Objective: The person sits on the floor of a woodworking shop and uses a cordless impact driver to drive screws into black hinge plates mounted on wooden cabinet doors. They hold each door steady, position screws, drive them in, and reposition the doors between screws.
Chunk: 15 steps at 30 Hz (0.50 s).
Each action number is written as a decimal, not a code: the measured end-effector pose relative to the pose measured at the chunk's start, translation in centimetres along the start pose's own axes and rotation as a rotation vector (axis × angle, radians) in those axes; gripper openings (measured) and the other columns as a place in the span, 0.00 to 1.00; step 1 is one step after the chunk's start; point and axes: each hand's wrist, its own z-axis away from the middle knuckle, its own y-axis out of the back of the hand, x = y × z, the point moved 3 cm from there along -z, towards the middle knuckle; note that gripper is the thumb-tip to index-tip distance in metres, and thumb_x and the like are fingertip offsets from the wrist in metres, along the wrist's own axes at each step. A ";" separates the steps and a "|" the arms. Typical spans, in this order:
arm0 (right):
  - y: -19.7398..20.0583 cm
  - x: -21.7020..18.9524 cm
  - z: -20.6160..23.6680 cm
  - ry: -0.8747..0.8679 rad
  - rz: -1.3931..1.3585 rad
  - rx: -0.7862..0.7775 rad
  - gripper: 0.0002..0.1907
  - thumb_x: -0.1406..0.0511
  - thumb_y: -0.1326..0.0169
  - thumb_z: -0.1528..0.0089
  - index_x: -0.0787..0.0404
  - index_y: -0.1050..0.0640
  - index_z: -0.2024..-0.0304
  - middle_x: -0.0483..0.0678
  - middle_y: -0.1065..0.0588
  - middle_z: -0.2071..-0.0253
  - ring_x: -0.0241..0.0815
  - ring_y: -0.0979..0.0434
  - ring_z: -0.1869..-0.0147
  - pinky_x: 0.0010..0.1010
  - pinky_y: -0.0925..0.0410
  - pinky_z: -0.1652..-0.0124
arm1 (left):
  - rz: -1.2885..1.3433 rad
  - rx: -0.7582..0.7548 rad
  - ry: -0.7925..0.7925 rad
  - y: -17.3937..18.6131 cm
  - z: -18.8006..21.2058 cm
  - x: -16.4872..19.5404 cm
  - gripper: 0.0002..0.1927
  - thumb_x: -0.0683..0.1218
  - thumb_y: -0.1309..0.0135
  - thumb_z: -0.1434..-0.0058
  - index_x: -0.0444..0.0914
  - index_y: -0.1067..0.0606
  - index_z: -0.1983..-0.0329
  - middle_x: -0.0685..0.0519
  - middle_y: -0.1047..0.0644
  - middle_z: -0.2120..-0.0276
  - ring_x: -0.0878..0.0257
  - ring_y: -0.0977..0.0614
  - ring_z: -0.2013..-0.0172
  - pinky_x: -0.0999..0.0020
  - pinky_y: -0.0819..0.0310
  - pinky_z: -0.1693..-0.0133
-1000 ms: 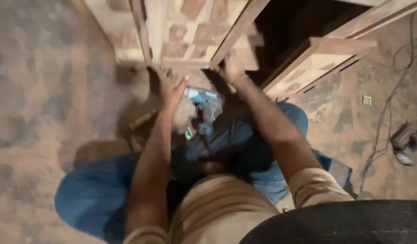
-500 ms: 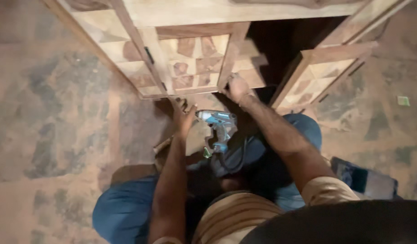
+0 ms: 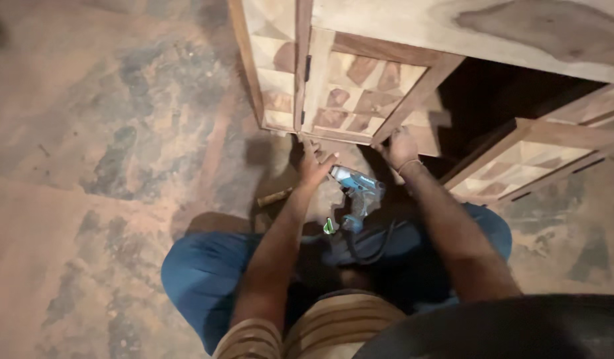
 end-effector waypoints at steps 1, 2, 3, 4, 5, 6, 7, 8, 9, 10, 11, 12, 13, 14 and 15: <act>-0.1 -0.1 0.0 0.011 -0.020 0.015 0.31 0.51 0.32 0.46 0.69 0.22 0.53 0.60 0.25 0.51 0.60 0.27 0.46 0.46 0.30 0.49 | -0.018 0.011 -0.006 0.1 0.0 0.0 0.67 0.54 0.28 0.47 0.35 0.64 0.20 0.37 0.24 0.43 0.53 0.18 0.50 0.61 0.22 0.48; 0.0 -0.1 0.1 0.018 -0.040 0.029 0.32 0.51 0.32 0.46 0.68 0.22 0.52 0.60 0.25 0.51 0.60 0.27 0.46 0.46 0.30 0.49 | -0.037 0.020 -0.012 0.1 0.0 0.0 0.67 0.54 0.28 0.48 0.35 0.64 0.20 0.38 0.24 0.43 0.53 0.18 0.50 0.61 0.22 0.49; 0.0 -0.2 0.0 0.027 -0.060 0.043 0.32 0.51 0.32 0.46 0.68 0.22 0.52 0.60 0.25 0.51 0.60 0.27 0.45 0.47 0.30 0.49 | -0.034 0.019 -0.005 0.2 0.0 0.1 0.68 0.55 0.28 0.48 0.36 0.65 0.20 0.37 0.24 0.43 0.52 0.18 0.50 0.61 0.22 0.49; 0.1 -0.3 0.1 0.042 -0.050 0.048 0.31 0.50 0.32 0.46 0.68 0.22 0.52 0.59 0.25 0.51 0.60 0.27 0.45 0.47 0.30 0.48 | -0.032 0.017 0.001 0.2 0.0 0.2 0.68 0.55 0.28 0.49 0.36 0.65 0.20 0.37 0.23 0.44 0.52 0.17 0.51 0.61 0.22 0.49; 0.3 -0.5 0.1 0.054 -0.041 0.053 0.31 0.50 0.32 0.46 0.67 0.22 0.52 0.59 0.25 0.51 0.59 0.28 0.45 0.47 0.30 0.47 | -0.031 0.012 0.008 0.3 0.1 0.2 0.69 0.55 0.28 0.49 0.36 0.66 0.20 0.37 0.23 0.44 0.52 0.17 0.51 0.61 0.22 0.50; 0.4 -0.6 0.1 0.064 -0.032 0.059 0.31 0.50 0.32 0.46 0.67 0.22 0.52 0.58 0.24 0.51 0.59 0.28 0.44 0.47 0.31 0.46 | -0.024 0.010 0.003 0.4 0.1 0.2 0.68 0.55 0.28 0.49 0.36 0.65 0.21 0.37 0.24 0.44 0.52 0.18 0.52 0.61 0.22 0.50; 0.5 -0.7 0.1 0.078 -0.038 0.058 0.31 0.51 0.32 0.46 0.66 0.22 0.52 0.59 0.24 0.51 0.60 0.27 0.45 0.48 0.31 0.46 | -0.016 0.008 -0.003 0.4 0.1 0.2 0.68 0.54 0.28 0.50 0.35 0.65 0.21 0.37 0.24 0.45 0.52 0.18 0.52 0.61 0.23 0.50; 0.8 -0.9 0.0 0.091 -0.044 0.060 0.31 0.51 0.31 0.46 0.65 0.22 0.51 0.59 0.24 0.51 0.61 0.27 0.45 0.48 0.31 0.46 | -0.008 0.004 -0.013 0.4 0.1 0.2 0.68 0.54 0.28 0.50 0.35 0.64 0.21 0.38 0.24 0.45 0.53 0.18 0.52 0.61 0.23 0.51; 1.0 -1.0 0.1 0.096 -0.048 0.058 0.30 0.52 0.31 0.47 0.65 0.22 0.50 0.59 0.24 0.52 0.61 0.27 0.46 0.48 0.31 0.47 | -0.003 0.002 0.048 0.4 0.1 -0.2 0.63 0.54 0.28 0.49 0.34 0.58 0.23 0.38 0.23 0.47 0.53 0.18 0.53 0.61 0.22 0.52; 1.3 -1.1 0.1 0.087 -0.108 0.047 0.29 0.52 0.31 0.45 0.64 0.21 0.51 0.60 0.24 0.52 0.61 0.26 0.47 0.48 0.30 0.47 | 0.003 -0.016 0.108 0.3 0.0 -0.5 0.58 0.54 0.29 0.49 0.34 0.51 0.24 0.39 0.22 0.48 0.54 0.18 0.54 0.62 0.21 0.53; 1.5 -1.1 0.0 0.060 -0.167 0.038 0.27 0.53 0.31 0.44 0.64 0.21 0.51 0.61 0.23 0.52 0.61 0.25 0.49 0.48 0.30 0.48 | 0.006 -0.053 0.171 0.0 -0.1 -0.9 0.53 0.53 0.29 0.48 0.34 0.44 0.25 0.40 0.21 0.50 0.55 0.17 0.55 0.62 0.20 0.54; 1.7 -1.0 0.2 0.022 -0.221 -0.013 0.24 0.55 0.33 0.44 0.63 0.20 0.52 0.61 0.23 0.52 0.61 0.24 0.50 0.47 0.29 0.49 | 0.124 -0.077 0.185 -0.4 0.1 -1.2 0.50 0.52 0.29 0.47 0.32 0.43 0.28 0.42 0.24 0.47 0.57 0.19 0.51 0.62 0.20 0.53; 1.9 -0.9 0.2 -0.014 -0.276 -0.046 0.21 0.57 0.34 0.44 0.62 0.20 0.53 0.60 0.23 0.52 0.60 0.23 0.50 0.46 0.28 0.50 | 0.241 -0.103 0.191 -0.7 -0.2 -1.3 0.48 0.50 0.29 0.46 0.30 0.43 0.31 0.45 0.27 0.44 0.60 0.21 0.47 0.62 0.20 0.51; 2.3 -0.8 0.2 -0.058 -0.245 -0.045 0.24 0.57 0.33 0.45 0.63 0.20 0.52 0.60 0.23 0.53 0.61 0.23 0.51 0.47 0.29 0.51 | 0.197 -0.095 0.093 -0.9 -0.5 -1.1 0.46 0.49 0.28 0.45 0.28 0.41 0.31 0.42 0.27 0.45 0.57 0.22 0.48 0.61 0.21 0.49; 2.6 -0.7 0.2 -0.096 -0.217 -0.054 0.26 0.56 0.32 0.46 0.64 0.21 0.51 0.61 0.24 0.53 0.62 0.24 0.51 0.48 0.30 0.51 | 0.155 -0.076 0.002 -1.0 -0.6 -0.8 0.44 0.47 0.27 0.44 0.27 0.38 0.32 0.39 0.27 0.46 0.54 0.23 0.50 0.59 0.23 0.48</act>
